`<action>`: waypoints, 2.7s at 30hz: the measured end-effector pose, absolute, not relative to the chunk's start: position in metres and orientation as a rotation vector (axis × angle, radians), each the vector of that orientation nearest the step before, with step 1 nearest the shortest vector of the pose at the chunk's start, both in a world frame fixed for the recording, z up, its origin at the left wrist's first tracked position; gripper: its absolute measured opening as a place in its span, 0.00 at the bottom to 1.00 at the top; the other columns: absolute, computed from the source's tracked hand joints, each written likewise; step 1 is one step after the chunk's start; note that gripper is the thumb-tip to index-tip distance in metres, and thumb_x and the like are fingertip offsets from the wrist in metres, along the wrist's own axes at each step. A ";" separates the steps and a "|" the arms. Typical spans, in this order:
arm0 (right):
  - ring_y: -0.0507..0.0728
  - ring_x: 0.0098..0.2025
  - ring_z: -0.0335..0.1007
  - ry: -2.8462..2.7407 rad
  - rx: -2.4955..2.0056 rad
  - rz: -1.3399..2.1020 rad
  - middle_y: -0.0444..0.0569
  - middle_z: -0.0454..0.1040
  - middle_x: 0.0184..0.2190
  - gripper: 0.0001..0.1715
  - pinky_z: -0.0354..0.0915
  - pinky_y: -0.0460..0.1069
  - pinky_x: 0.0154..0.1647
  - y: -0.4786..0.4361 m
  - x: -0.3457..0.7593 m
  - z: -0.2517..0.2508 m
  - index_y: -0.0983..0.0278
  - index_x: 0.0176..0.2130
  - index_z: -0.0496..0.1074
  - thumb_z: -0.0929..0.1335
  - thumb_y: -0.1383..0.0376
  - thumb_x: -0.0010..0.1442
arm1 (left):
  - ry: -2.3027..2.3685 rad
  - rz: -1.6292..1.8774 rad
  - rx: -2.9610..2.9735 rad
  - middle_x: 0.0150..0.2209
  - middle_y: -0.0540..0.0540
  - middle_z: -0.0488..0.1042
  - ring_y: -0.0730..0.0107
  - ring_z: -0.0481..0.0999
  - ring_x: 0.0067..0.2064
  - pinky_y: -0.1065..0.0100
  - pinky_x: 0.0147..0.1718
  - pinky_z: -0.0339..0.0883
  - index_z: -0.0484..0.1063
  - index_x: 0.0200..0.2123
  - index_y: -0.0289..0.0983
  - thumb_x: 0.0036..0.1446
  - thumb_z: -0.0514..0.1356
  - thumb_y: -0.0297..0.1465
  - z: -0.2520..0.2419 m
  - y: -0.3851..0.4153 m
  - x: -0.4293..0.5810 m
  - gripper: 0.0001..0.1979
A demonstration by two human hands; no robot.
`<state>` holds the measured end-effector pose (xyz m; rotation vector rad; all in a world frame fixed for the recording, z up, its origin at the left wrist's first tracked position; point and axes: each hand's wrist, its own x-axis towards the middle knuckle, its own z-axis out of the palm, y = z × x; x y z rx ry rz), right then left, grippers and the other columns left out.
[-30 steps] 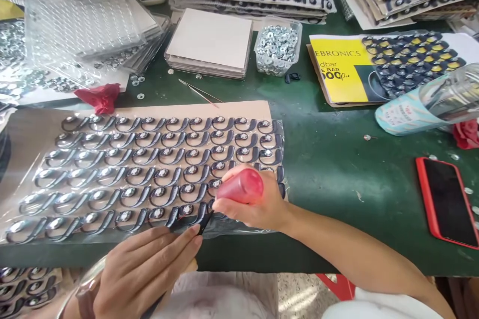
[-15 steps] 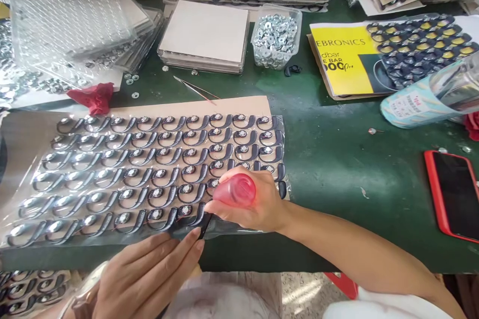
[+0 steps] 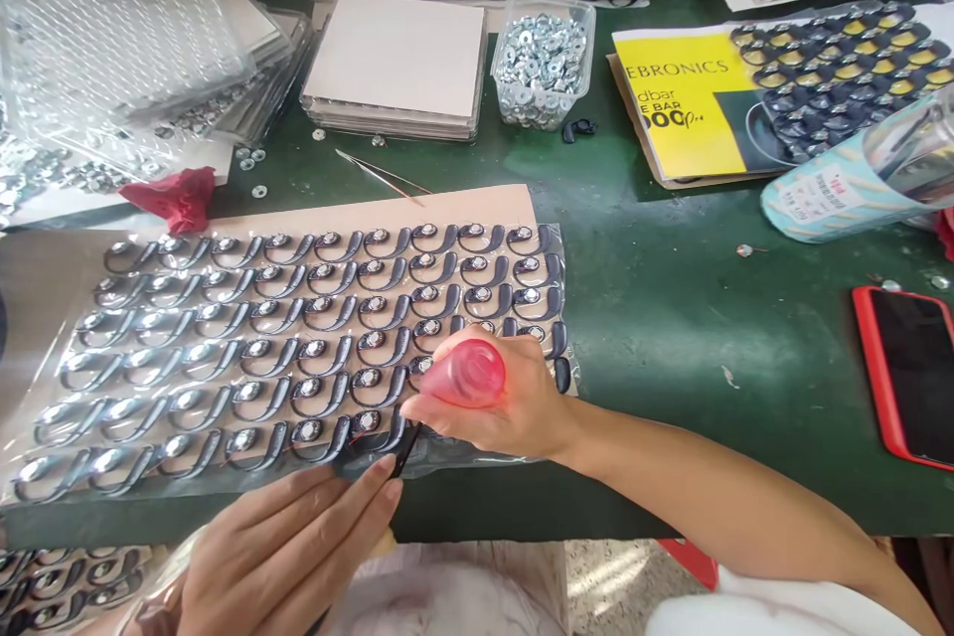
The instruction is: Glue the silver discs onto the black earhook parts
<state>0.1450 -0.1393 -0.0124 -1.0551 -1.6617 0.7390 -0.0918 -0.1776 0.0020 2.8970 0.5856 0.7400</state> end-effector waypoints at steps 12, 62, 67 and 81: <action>0.51 0.24 0.72 -1.637 -1.130 0.779 0.44 0.75 0.21 0.10 0.70 0.45 0.26 -0.143 0.149 -0.008 0.64 0.27 0.74 0.71 0.64 0.58 | 0.603 0.700 2.666 0.47 0.39 0.78 0.64 0.77 0.44 0.61 0.39 0.70 0.75 0.48 0.27 0.64 0.55 0.24 0.016 -0.162 -0.095 0.13; 0.51 0.27 0.75 -1.640 -1.031 0.869 0.44 0.77 0.27 0.11 0.72 0.44 0.30 -0.106 0.148 -0.015 0.63 0.31 0.74 0.74 0.58 0.55 | 0.548 0.732 2.810 0.45 0.33 0.79 0.59 0.80 0.45 0.63 0.37 0.75 0.75 0.45 0.23 0.62 0.56 0.22 0.011 -0.138 -0.088 0.11; 0.51 0.27 0.75 -1.692 -1.015 0.725 0.46 0.77 0.27 0.11 0.72 0.44 0.29 -0.106 0.147 -0.017 0.63 0.32 0.73 0.74 0.59 0.56 | 0.644 0.789 2.835 0.43 0.34 0.79 0.61 0.80 0.44 0.64 0.36 0.76 0.75 0.44 0.24 0.60 0.58 0.20 0.010 -0.147 -0.083 0.10; 0.52 0.28 0.76 -1.586 -1.099 0.841 0.45 0.77 0.25 0.09 0.73 0.45 0.30 -0.106 0.147 -0.015 0.62 0.29 0.73 0.73 0.61 0.57 | 0.609 0.764 2.843 0.43 0.35 0.79 0.61 0.80 0.45 0.65 0.36 0.76 0.75 0.43 0.25 0.59 0.59 0.21 0.008 -0.142 -0.083 0.10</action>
